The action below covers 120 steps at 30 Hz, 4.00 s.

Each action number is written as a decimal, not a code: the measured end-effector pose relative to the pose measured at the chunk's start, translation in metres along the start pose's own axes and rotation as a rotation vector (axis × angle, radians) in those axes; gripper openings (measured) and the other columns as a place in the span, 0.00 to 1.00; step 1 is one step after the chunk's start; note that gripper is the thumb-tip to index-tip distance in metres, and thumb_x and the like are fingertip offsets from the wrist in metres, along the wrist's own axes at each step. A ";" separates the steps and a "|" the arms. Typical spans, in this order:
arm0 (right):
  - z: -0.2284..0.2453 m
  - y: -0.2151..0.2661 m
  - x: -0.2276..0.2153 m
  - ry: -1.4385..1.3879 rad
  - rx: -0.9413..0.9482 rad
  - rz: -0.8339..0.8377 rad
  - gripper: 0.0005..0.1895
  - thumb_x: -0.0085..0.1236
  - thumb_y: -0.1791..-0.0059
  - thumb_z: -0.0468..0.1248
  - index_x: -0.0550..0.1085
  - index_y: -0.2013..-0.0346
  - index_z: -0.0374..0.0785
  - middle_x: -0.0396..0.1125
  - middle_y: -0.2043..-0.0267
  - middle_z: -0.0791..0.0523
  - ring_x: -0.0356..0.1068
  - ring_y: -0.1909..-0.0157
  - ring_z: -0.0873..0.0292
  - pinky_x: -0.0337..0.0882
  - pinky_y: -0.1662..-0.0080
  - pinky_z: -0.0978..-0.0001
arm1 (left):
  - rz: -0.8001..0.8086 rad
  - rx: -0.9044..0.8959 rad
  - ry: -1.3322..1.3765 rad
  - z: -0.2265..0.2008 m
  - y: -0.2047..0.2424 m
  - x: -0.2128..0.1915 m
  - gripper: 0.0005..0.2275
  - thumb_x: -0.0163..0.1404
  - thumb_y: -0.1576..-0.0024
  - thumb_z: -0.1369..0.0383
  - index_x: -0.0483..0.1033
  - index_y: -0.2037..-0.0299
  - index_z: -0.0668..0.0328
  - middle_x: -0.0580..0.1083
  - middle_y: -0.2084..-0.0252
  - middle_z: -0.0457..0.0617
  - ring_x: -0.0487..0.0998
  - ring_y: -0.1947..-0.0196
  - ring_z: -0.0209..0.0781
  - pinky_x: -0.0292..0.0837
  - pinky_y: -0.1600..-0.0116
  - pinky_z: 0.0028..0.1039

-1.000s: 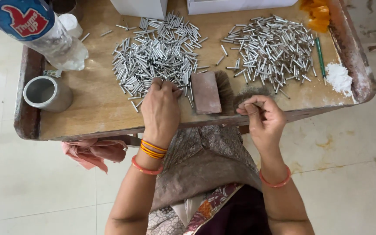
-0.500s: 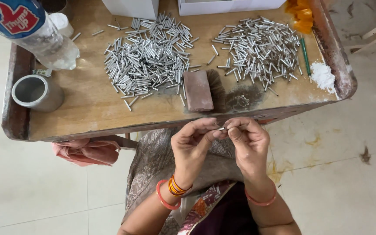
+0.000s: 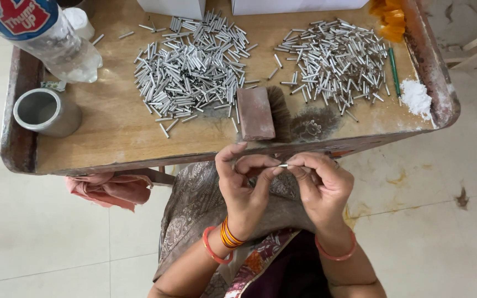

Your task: The person sits at a wooden table and repeatedly picks up small metal pins from a pile. They rub each pin against a rectangular sanding block to smooth the surface, then place the finished pin into a separate pile on the right side of the table.

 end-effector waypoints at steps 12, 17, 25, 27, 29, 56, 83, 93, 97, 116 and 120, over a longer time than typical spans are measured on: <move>0.033 -0.035 0.002 0.090 -0.162 0.262 0.12 0.70 0.58 0.23 0.80 0.62 0.35 0.75 0.61 0.56 0.75 0.60 0.65 0.76 0.56 0.77 | 0.012 0.108 -0.177 0.007 -0.003 -0.012 0.26 0.57 0.40 0.85 0.53 0.39 0.61 0.79 0.59 0.50 0.79 0.61 0.35 0.74 0.53 0.20; 0.029 -0.037 0.007 -0.061 -0.066 0.334 0.12 0.70 0.57 0.23 0.80 0.61 0.34 0.75 0.60 0.55 0.76 0.61 0.65 0.77 0.58 0.76 | 0.003 -0.020 0.027 0.007 -0.007 -0.016 0.27 0.56 0.41 0.86 0.52 0.38 0.60 0.78 0.59 0.52 0.81 0.58 0.37 0.77 0.51 0.22; 0.037 -0.034 0.005 -0.018 -0.097 0.339 0.12 0.68 0.56 0.23 0.80 0.59 0.33 0.76 0.59 0.54 0.75 0.60 0.63 0.76 0.57 0.75 | 0.037 -0.060 0.134 0.001 -0.007 -0.017 0.30 0.56 0.43 0.88 0.52 0.37 0.60 0.78 0.58 0.54 0.80 0.56 0.37 0.77 0.47 0.24; 0.030 -0.030 0.007 -0.134 -0.079 0.383 0.10 0.66 0.54 0.23 0.79 0.60 0.35 0.76 0.59 0.54 0.77 0.60 0.64 0.79 0.56 0.75 | 0.031 -0.116 0.186 0.004 -0.003 -0.018 0.29 0.56 0.43 0.88 0.53 0.37 0.60 0.77 0.58 0.53 0.80 0.56 0.37 0.78 0.47 0.24; 0.026 -0.029 0.004 -0.162 -0.090 0.357 0.10 0.66 0.54 0.22 0.79 0.60 0.34 0.76 0.59 0.54 0.77 0.60 0.63 0.80 0.55 0.74 | 0.034 -0.112 0.196 -0.005 -0.005 -0.018 0.30 0.56 0.43 0.88 0.52 0.38 0.59 0.77 0.58 0.53 0.80 0.55 0.37 0.78 0.46 0.24; -0.003 -0.080 0.008 0.034 -0.048 0.217 0.21 0.44 0.39 0.45 0.63 0.34 0.40 0.59 0.33 0.45 0.61 0.37 0.49 0.60 0.38 0.61 | 0.234 0.230 -0.651 -0.027 -0.073 0.009 0.18 0.55 0.42 0.79 0.70 0.42 0.62 0.68 0.42 0.59 0.78 0.50 0.53 0.78 0.47 0.35; 0.000 -0.088 -0.021 0.481 -0.427 0.157 0.09 0.67 0.56 0.27 0.76 0.62 0.33 0.71 0.62 0.52 0.74 0.66 0.55 0.75 0.65 0.65 | 0.362 0.248 -0.913 -0.017 -0.104 0.027 0.12 0.60 0.53 0.70 0.77 0.60 0.59 0.73 0.59 0.55 0.77 0.62 0.56 0.74 0.58 0.42; 0.014 -0.094 -0.027 0.757 -0.316 0.568 0.19 0.69 0.61 0.44 0.80 0.63 0.35 0.70 0.65 0.49 0.71 0.65 0.43 0.71 0.64 0.54 | 0.348 0.218 -0.635 -0.061 -0.072 0.018 0.24 0.66 0.52 0.75 0.69 0.47 0.63 0.69 0.48 0.56 0.76 0.59 0.46 0.76 0.54 0.33; -0.004 -0.068 -0.029 0.797 -0.342 0.484 0.07 0.67 0.55 0.39 0.80 0.66 0.39 0.71 0.65 0.54 0.72 0.65 0.50 0.71 0.62 0.57 | 0.212 0.116 -0.457 -0.037 -0.028 -0.014 0.12 0.59 0.44 0.83 0.74 0.55 0.60 0.76 0.54 0.49 0.80 0.59 0.36 0.78 0.53 0.27; 0.025 -0.006 -0.004 0.002 -0.316 0.165 0.14 0.67 0.54 0.26 0.75 0.55 0.29 0.73 0.50 0.47 0.77 0.48 0.52 0.79 0.47 0.63 | 0.037 -0.588 0.704 0.015 -0.005 0.012 0.21 0.56 0.43 0.82 0.63 0.41 0.67 0.78 0.66 0.48 0.80 0.65 0.36 0.78 0.55 0.24; 0.017 -0.001 0.002 -0.067 -0.237 0.100 0.08 0.62 0.50 0.24 0.78 0.56 0.33 0.76 0.54 0.48 0.79 0.55 0.59 0.82 0.52 0.70 | 0.092 -0.652 0.686 0.023 -0.003 0.002 0.20 0.56 0.43 0.81 0.64 0.42 0.66 0.77 0.66 0.47 0.80 0.65 0.35 0.79 0.56 0.25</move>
Point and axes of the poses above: each hand's wrist, its own y-axis away from the middle knuckle, its own x-axis out of the palm, z = x × y, the point moved 4 cm from there along -y, towards the middle knuckle
